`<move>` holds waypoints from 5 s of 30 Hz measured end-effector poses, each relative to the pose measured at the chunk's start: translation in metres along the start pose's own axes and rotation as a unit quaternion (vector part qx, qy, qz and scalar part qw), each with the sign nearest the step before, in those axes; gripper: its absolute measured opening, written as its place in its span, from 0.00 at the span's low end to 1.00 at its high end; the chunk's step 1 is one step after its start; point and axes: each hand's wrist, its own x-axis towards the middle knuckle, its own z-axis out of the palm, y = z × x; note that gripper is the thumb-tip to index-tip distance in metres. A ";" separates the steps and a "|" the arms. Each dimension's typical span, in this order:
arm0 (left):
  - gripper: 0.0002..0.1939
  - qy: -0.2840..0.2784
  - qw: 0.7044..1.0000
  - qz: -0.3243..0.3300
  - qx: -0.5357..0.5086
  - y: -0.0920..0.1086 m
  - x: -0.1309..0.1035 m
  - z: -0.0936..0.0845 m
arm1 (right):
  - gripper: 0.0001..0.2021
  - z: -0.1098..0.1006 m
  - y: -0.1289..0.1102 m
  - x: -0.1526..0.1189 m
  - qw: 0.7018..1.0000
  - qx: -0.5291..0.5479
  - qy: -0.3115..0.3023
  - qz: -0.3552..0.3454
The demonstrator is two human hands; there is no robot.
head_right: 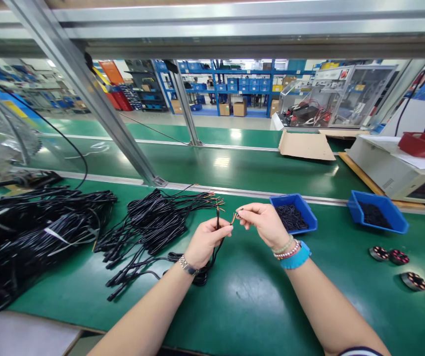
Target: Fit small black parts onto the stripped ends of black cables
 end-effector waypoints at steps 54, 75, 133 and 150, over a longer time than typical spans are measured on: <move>0.09 0.067 0.995 0.052 0.047 -0.006 0.002 -0.001 | 0.09 0.006 -0.006 -0.003 0.989 -0.129 0.066 -0.035; 0.10 0.053 0.995 0.053 0.066 -0.008 0.002 -0.001 | 0.09 0.004 -0.004 -0.003 0.990 -0.126 0.059 -0.031; 0.10 0.118 0.954 0.144 0.233 -0.008 -0.003 0.000 | 0.18 0.011 0.009 -0.005 0.975 -0.186 0.099 -0.073; 0.14 0.027 0.996 0.048 0.072 -0.003 0.004 -0.004 | 0.08 -0.071 -0.026 -0.005 0.880 -0.469 0.075 -0.019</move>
